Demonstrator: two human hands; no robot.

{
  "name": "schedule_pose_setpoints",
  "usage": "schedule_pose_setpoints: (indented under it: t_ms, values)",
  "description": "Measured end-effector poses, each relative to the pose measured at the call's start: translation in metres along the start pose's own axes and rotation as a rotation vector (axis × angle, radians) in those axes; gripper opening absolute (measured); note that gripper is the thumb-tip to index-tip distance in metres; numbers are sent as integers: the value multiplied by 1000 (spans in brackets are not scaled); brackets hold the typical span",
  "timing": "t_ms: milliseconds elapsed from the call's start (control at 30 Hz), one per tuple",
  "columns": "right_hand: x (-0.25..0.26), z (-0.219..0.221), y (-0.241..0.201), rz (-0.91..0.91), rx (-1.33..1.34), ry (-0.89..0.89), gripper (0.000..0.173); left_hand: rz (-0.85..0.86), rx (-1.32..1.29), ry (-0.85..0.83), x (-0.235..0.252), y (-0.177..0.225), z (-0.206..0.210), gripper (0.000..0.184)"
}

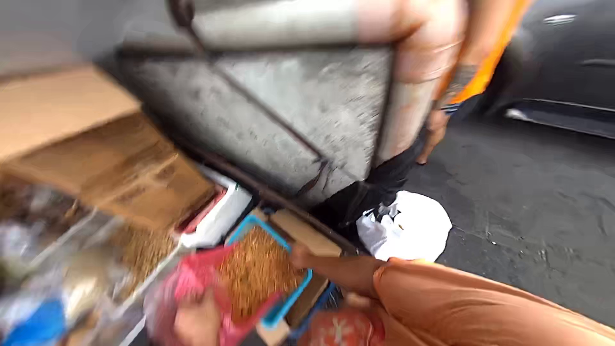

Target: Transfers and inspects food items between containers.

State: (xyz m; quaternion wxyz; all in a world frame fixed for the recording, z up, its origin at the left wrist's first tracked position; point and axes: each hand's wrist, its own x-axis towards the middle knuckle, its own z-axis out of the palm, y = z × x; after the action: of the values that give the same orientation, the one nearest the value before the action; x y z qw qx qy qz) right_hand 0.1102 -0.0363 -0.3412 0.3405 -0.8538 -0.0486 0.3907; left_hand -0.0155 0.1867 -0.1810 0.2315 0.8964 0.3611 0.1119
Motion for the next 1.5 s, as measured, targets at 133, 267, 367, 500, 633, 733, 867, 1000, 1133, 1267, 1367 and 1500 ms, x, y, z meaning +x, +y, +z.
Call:
schedule_pose_setpoints:
  t_ms: [133, 267, 367, 500, 633, 733, 867, 1000, 1133, 1267, 1367, 1500]
  values:
    - [18, 2, -5, -15, -69, -34, 46, -160, 66, 19, -1, 9, 4, 25]
    - [40, 11, 1, -23, -92, -17, 44, -215, 20, 62, 1, 7, 10, 21]
    - [46, 11, 1, -19, -103, -44, 42, -244, 13, 63, 2, 11, 8, 20]
    - [52, 9, 2, -24, -89, -53, 44, -248, 62, 72, -1, 22, 3, 22]
    - [57, 10, 8, -23, -95, -45, 47, -244, 83, 77, -3, 30, 1, 23]
    - [59, 10, 9, -29, -95, -41, 44, -246, 109, 82, -3, 36, 1, 24]
    - [60, 8, 13, -24, -76, -43, 43, -253, 145, 54, 3, 51, -6, 22]
    - [67, 12, 19, -11, -80, -36, 47, -245, 171, 37, 8, 55, -3, 21]
    - [72, 12, 25, -30, -27, -28, 50, -221, 192, 34, 6, 57, 1, 22]
    - [73, 10, 26, -31, -14, -36, 51, -209, 195, 51, 6, 62, 3, 22]
    - [67, 14, 32, -28, -16, -37, 51, -229, 215, 43, 0, 56, 4, 22]
    - [69, 13, 34, -28, -24, -48, 50, -251, 219, 48, -2, 56, 3, 23]
